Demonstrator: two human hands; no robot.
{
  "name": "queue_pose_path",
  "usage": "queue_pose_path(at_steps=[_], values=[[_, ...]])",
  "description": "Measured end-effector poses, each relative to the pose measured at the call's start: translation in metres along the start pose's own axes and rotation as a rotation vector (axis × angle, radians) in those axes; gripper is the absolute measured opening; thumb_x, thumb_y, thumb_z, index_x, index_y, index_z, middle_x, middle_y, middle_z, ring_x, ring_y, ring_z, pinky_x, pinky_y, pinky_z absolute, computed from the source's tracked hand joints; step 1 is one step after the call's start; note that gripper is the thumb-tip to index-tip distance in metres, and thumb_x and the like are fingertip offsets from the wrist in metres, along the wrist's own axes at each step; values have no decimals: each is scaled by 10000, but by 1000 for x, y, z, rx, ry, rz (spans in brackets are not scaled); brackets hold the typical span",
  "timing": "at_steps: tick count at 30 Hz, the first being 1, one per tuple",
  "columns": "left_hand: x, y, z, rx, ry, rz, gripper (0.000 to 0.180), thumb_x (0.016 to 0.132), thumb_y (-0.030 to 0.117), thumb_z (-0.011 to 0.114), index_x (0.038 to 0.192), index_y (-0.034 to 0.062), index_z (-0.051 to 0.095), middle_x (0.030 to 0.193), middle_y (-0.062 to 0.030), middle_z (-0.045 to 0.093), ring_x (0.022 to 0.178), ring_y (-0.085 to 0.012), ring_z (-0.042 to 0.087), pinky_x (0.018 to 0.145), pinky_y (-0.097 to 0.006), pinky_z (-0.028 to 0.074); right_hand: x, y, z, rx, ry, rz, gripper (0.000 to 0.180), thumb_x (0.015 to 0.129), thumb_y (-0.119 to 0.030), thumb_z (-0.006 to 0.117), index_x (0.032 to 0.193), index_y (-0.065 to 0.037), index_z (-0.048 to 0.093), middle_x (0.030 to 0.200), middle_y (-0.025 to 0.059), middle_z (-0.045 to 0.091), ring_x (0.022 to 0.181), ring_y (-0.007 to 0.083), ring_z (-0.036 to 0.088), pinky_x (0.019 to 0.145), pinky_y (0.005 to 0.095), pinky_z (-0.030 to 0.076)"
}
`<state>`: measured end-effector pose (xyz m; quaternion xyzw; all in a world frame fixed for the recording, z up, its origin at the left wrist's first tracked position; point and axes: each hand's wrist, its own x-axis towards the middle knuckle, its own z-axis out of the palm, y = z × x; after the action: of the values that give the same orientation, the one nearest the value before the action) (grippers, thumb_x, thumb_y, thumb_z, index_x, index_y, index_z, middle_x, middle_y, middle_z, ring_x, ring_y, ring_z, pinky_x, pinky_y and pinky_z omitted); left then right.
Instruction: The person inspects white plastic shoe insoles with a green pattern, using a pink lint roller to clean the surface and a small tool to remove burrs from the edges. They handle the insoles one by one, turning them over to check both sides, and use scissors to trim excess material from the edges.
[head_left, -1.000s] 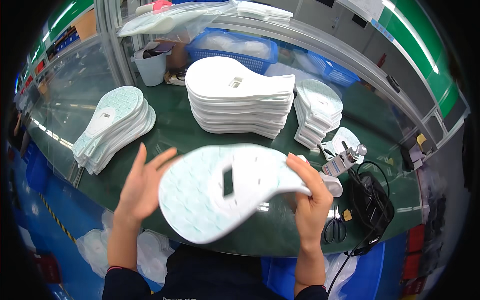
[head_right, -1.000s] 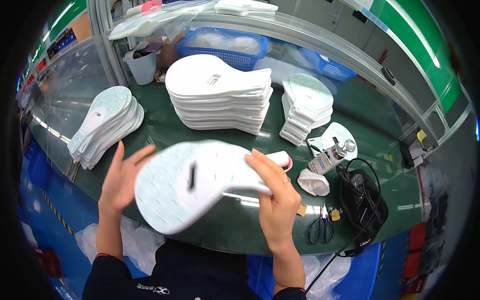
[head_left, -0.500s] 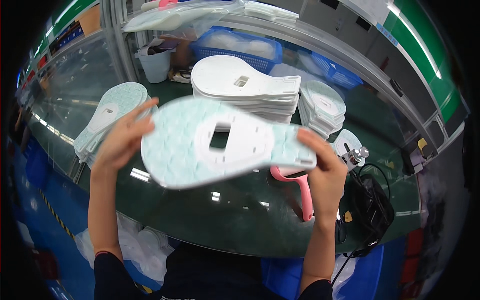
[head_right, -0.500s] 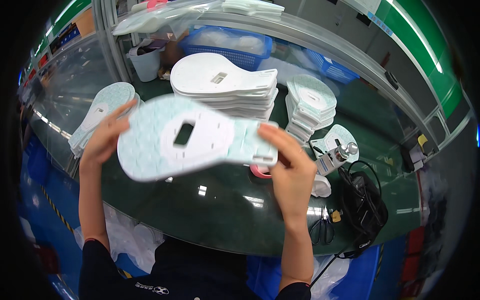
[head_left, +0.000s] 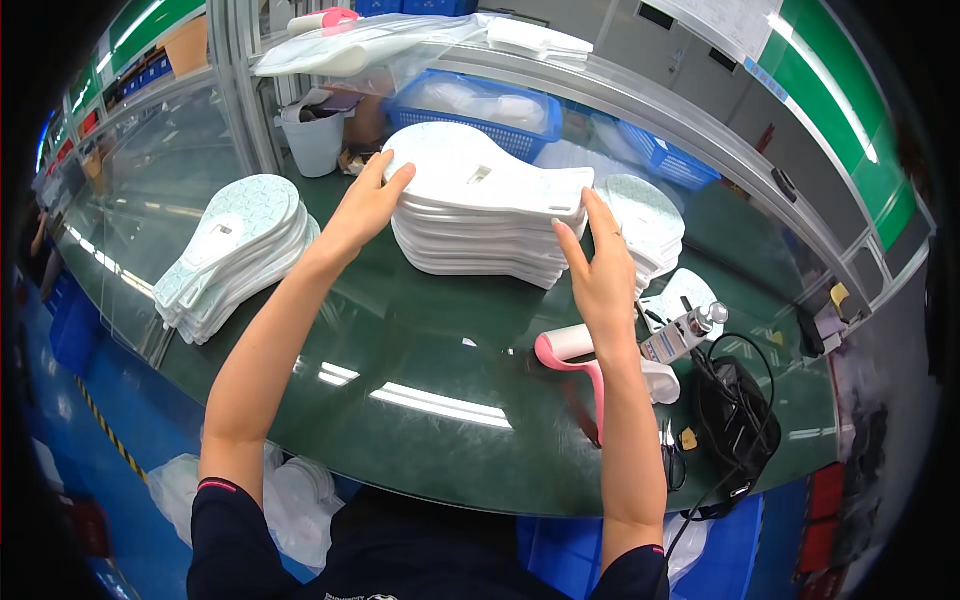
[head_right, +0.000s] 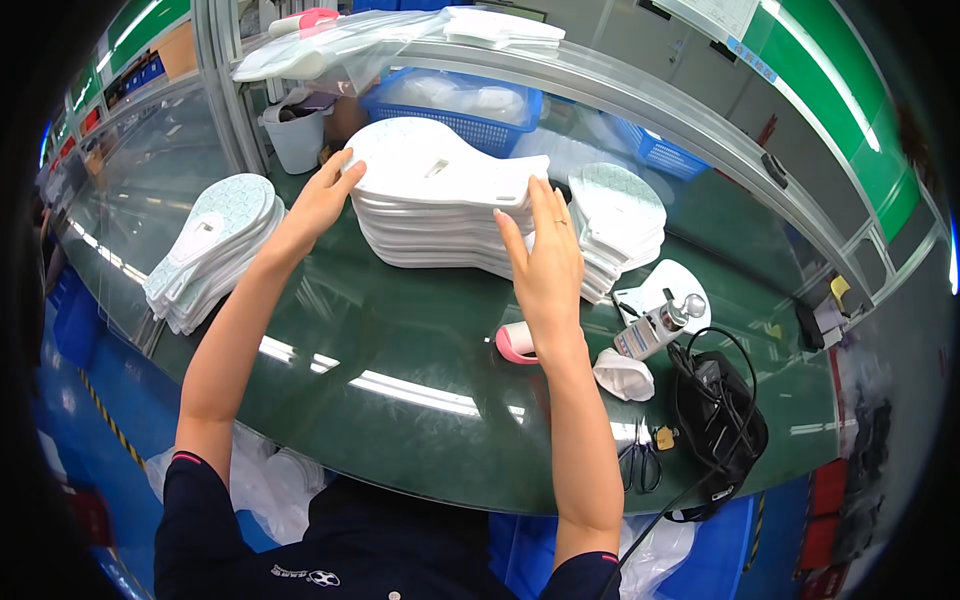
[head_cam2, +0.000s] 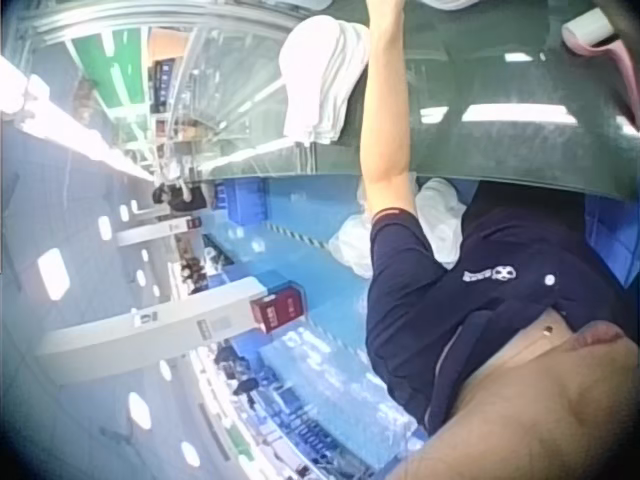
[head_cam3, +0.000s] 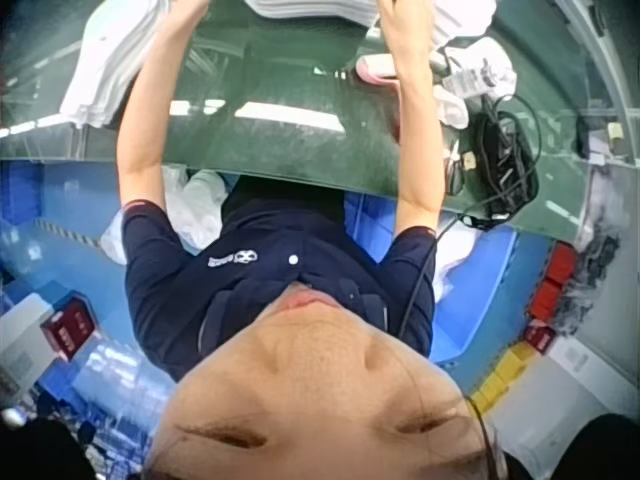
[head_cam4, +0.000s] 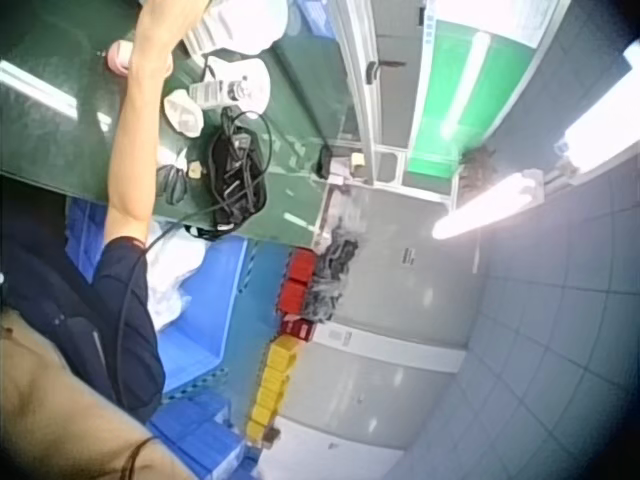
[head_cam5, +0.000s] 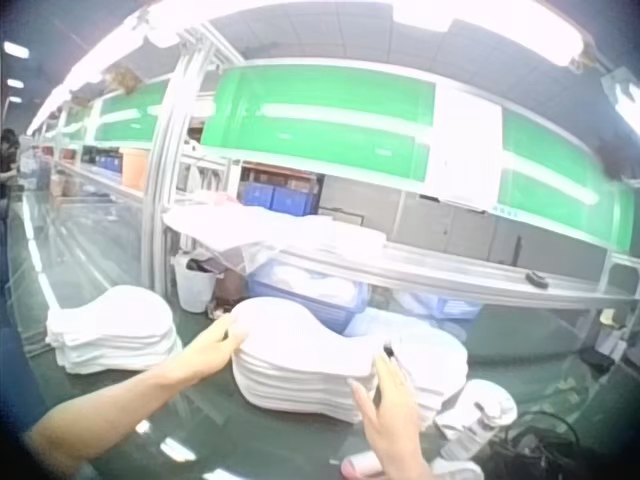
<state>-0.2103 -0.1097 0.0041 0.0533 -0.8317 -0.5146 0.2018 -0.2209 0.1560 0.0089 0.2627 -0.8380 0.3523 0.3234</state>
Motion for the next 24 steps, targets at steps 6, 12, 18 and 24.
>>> queue_pose_path(at_steps=[6,12,18,24], values=[[-9,12,9,42,82,113,613,852,356,467,1280,-47,294,1306,-221,343,1205,-304,352,988,-331,266,19,12,8,-38,62,9,394,855,-202,503,1183,10,452,1222,207,442,1171,341,377,941,390,326],[-29,-6,-5,294,128,181,635,854,395,452,1324,28,237,1378,-224,182,1306,-324,100,1027,-424,171,3,-4,-2,28,90,20,390,864,-177,476,1207,2,427,1293,208,355,1202,333,334,969,374,289],[-38,-91,-97,1118,414,13,630,785,353,560,1314,142,292,1306,-224,322,1200,-417,291,888,-612,267,-66,-52,-43,282,-316,203,377,801,-60,542,1175,-58,493,1278,142,406,1051,247,502,807,299,434],[-46,-94,-128,1039,415,123,320,846,325,481,1072,105,537,921,-158,598,830,-355,570,706,-425,447,-100,-57,-52,394,-398,244,338,779,-25,562,1117,-31,539,1249,132,435,1015,227,518,814,282,438]])
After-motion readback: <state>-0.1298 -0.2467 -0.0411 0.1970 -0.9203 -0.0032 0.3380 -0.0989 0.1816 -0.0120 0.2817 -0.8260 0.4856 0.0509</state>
